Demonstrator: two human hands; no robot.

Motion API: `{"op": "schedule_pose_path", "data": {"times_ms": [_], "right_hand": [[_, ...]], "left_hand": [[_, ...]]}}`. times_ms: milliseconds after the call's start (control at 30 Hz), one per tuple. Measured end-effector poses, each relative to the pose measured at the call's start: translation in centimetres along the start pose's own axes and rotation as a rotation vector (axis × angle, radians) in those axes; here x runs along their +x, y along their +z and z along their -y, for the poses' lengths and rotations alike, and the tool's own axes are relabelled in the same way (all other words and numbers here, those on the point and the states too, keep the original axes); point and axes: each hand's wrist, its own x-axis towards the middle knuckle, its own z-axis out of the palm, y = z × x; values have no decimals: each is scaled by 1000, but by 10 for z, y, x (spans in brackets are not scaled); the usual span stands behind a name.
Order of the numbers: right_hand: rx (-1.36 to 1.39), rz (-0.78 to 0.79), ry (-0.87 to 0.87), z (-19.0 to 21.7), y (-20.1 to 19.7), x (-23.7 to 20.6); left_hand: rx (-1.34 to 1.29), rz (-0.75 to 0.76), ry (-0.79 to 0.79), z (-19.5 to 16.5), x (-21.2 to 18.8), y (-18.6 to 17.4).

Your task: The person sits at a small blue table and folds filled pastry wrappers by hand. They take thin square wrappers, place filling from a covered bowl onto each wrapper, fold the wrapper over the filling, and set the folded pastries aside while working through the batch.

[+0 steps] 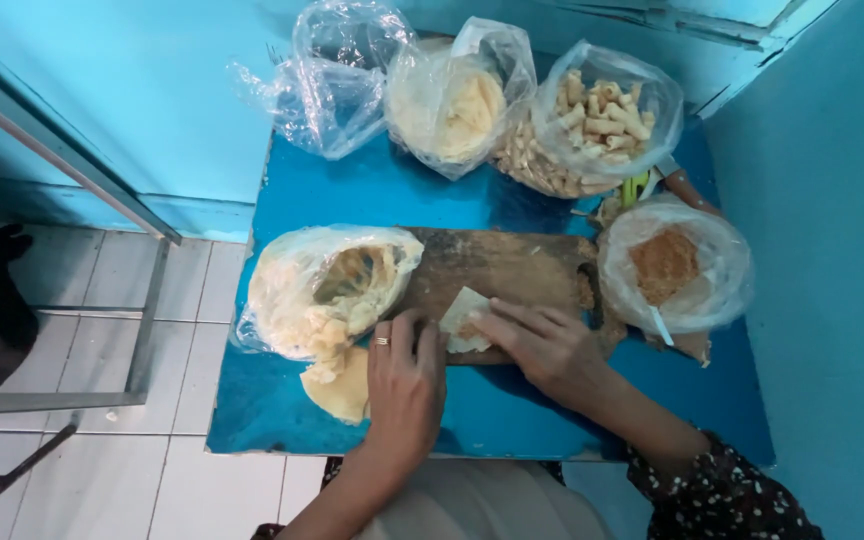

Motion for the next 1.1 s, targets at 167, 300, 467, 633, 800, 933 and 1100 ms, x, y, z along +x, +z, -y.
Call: {"op": "schedule_pose_path", "data": {"times_ms": [167,300,467,633,800,933,1100], "right_hand": [[96,-74,245,-12,-16,-2],[160,-39,501,-17,-16,-13],[326,6,663,-18,-12,-15],[555,1,901,-30,-12,-20],[709,-65,858,-28,-5,-27],[823,-122,839,-31,6,-31],[893,-106,846,-22,8,-32]], "left_hand": [[31,48,37,-7,7,-3],[16,79,31,-17,7,6],[-90,161,-47,-32,10,12],[-290,172,-160,-40,17,20],[-347,124,-114,-35,9,23],[-321,103,-69,-31,7,37],[-254,35,18,-35,7,39]]}}
